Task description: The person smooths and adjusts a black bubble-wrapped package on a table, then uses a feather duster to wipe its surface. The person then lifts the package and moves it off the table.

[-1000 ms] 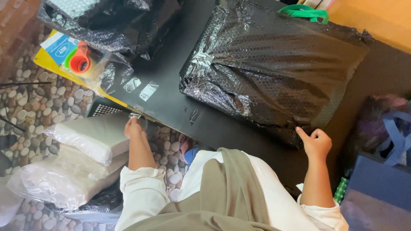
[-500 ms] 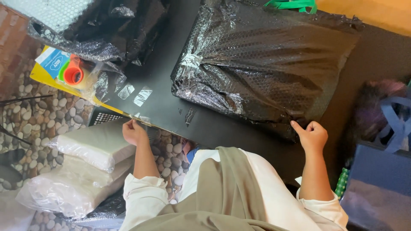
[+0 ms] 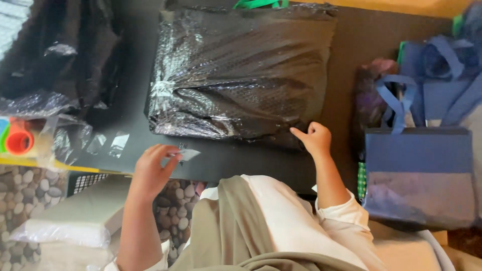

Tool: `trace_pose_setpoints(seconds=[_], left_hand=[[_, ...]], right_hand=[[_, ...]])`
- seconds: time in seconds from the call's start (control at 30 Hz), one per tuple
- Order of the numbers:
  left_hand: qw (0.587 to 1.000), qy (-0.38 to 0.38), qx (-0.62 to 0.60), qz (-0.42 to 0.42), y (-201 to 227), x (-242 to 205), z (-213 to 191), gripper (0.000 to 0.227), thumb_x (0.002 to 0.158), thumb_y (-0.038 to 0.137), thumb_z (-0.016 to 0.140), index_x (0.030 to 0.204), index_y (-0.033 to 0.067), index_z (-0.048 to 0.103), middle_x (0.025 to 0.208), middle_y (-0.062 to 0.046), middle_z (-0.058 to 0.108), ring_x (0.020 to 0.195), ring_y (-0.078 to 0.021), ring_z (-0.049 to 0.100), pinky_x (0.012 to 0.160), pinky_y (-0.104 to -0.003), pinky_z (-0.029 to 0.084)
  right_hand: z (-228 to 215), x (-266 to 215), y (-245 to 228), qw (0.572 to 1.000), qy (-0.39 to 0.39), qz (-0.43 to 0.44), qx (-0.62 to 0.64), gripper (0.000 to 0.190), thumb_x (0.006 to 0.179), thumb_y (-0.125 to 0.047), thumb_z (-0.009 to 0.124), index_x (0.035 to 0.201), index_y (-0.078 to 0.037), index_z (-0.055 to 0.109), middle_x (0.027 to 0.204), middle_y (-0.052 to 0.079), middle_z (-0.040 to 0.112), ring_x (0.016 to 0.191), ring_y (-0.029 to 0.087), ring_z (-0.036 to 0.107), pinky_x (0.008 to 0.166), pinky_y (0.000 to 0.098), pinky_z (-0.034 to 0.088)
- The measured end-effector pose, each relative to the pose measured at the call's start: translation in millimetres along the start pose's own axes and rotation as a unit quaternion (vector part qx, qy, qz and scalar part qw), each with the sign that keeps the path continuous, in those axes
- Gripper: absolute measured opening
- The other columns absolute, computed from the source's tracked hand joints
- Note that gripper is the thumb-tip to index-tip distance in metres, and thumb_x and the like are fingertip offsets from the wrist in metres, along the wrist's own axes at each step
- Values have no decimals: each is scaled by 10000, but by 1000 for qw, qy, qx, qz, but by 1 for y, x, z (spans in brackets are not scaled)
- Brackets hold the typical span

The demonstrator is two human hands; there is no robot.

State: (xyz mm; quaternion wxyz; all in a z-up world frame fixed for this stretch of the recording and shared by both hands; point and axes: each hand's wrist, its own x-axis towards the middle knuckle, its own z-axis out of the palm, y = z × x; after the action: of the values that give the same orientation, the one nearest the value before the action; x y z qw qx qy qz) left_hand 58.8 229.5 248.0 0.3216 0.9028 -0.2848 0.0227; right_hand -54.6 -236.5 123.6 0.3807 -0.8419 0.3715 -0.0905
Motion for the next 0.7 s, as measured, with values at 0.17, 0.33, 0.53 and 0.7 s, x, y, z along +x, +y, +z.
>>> trace_pose_setpoints(seconds=[0.17,0.33,0.53,0.7], left_hand=[[968,-178,-87,153,101,74,53,108,837,137,766,938,142,727,823,-72,711,820,-323,723,749,-448,581],[930,-251,-86,255,136,116,154,171,832,240,788,930,140,690,834,-60,710,851,-340,710,766,-467,566],[927,-229,77,286,128,147,258,312,766,313,863,996,211,678,848,48,656,875,-219,691,773,-394,541],[922,-149,186,305,98,148,301,546,559,454,922,979,257,633,889,53,620,935,-217,621,775,-385,503]], right_hand=[[-3,-2,-3,1000,1,4,17,624,625,-411,938,568,-75,416,516,119,439,583,305,560,587,357,464],[-6,-6,-9,999,6,14,37,640,627,-424,935,570,-100,386,506,80,408,552,261,525,543,337,430],[-9,-4,-9,998,-11,39,41,641,598,-488,930,568,-139,394,515,48,396,549,232,516,547,336,442],[-21,-10,-24,997,-38,25,65,616,687,-438,917,595,-125,393,565,29,371,579,232,500,561,348,421]])
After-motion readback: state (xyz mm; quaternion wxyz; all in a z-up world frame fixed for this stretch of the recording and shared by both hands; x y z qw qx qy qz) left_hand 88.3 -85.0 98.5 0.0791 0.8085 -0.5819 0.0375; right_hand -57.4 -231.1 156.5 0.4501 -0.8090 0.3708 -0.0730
